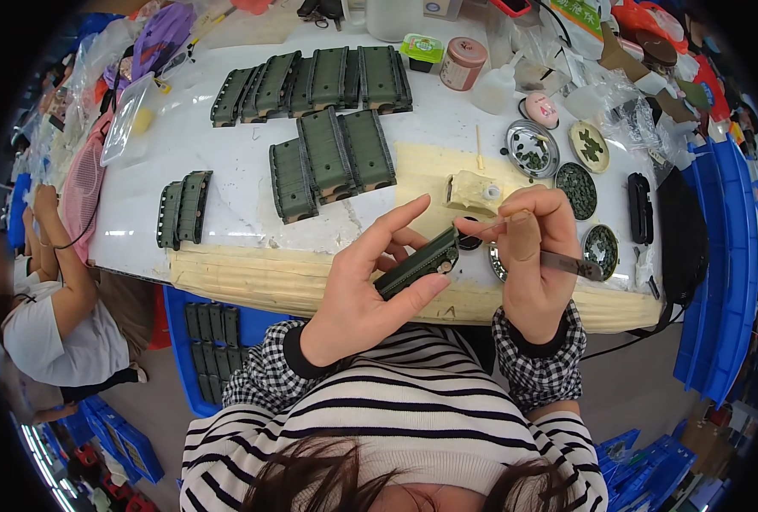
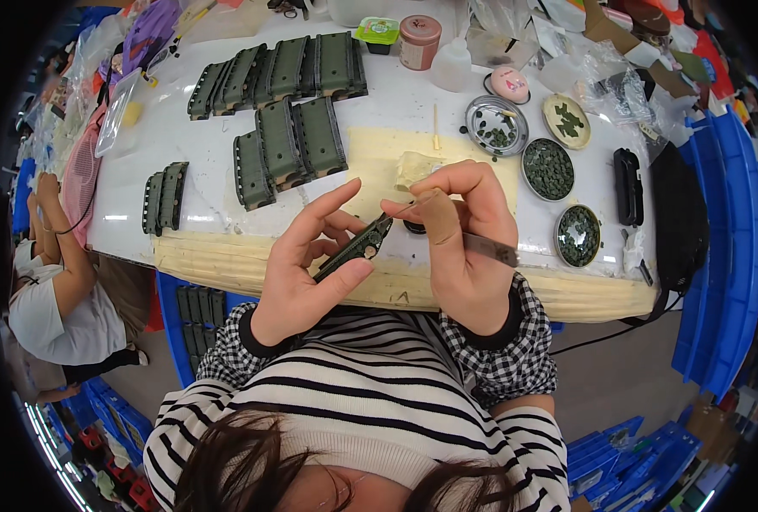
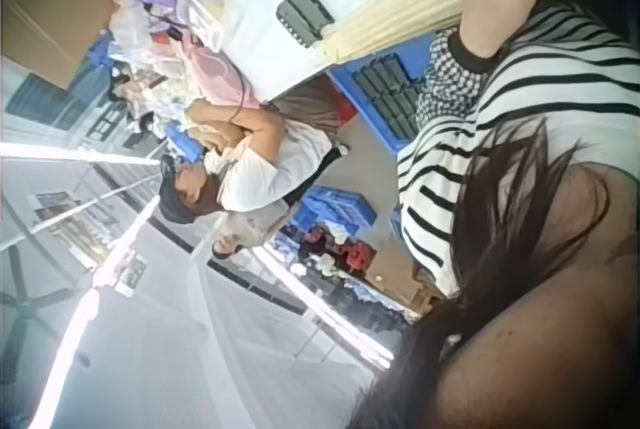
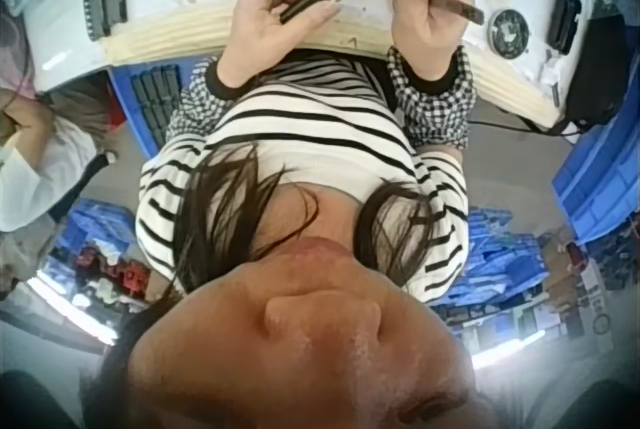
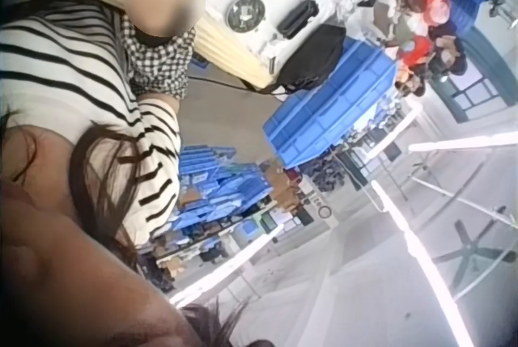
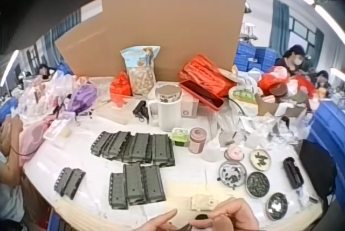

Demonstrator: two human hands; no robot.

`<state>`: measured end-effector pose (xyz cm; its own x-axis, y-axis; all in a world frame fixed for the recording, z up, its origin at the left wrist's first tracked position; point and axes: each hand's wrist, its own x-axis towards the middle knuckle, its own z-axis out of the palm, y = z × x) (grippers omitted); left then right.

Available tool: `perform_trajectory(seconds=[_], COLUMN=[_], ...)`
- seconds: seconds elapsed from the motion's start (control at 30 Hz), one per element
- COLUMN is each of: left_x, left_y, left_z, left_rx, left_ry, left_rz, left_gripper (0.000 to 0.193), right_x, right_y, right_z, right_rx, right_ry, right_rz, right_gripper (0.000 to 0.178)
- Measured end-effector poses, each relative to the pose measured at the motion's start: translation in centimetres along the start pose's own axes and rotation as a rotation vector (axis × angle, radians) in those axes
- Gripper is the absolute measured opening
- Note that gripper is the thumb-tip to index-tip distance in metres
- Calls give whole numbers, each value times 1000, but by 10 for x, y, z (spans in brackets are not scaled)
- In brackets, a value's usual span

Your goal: Assembling and detailing small plastic scale model tanks at a factory workbench using fine tools.

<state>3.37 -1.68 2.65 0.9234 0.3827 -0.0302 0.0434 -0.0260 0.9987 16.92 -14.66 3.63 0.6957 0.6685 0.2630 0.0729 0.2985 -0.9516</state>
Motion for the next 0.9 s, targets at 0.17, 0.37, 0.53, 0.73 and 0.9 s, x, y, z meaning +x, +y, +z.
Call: perform_trajectory(seconds=[0.17, 0.37, 0.53, 0.73, 0.9], left_x=[1, -3, 0, -1, -4], left_y=[-10, -40, -40, -34, -38], left_z=[-7, -17, -19, -10, -2], left_rx=[-217, -598, -624, -748, -726], left_ry=[-52, -259, -348, -292, -229], left_rz=[20, 70, 107, -30, -168], left_gripper=[61, 50, 49, 58, 67], right_x=[16, 24, 20, -4, -12], right_y=[5, 15, 9, -23, -15], right_z=[-19, -24, -22, -15, -2], right_rx=[-548, -1023, -994, -752, -682], right_ry=[189, 65, 93, -141, -257], right_rz=[-198, -268, -272, -173, -255], right_gripper=[12, 12, 28, 52, 61])
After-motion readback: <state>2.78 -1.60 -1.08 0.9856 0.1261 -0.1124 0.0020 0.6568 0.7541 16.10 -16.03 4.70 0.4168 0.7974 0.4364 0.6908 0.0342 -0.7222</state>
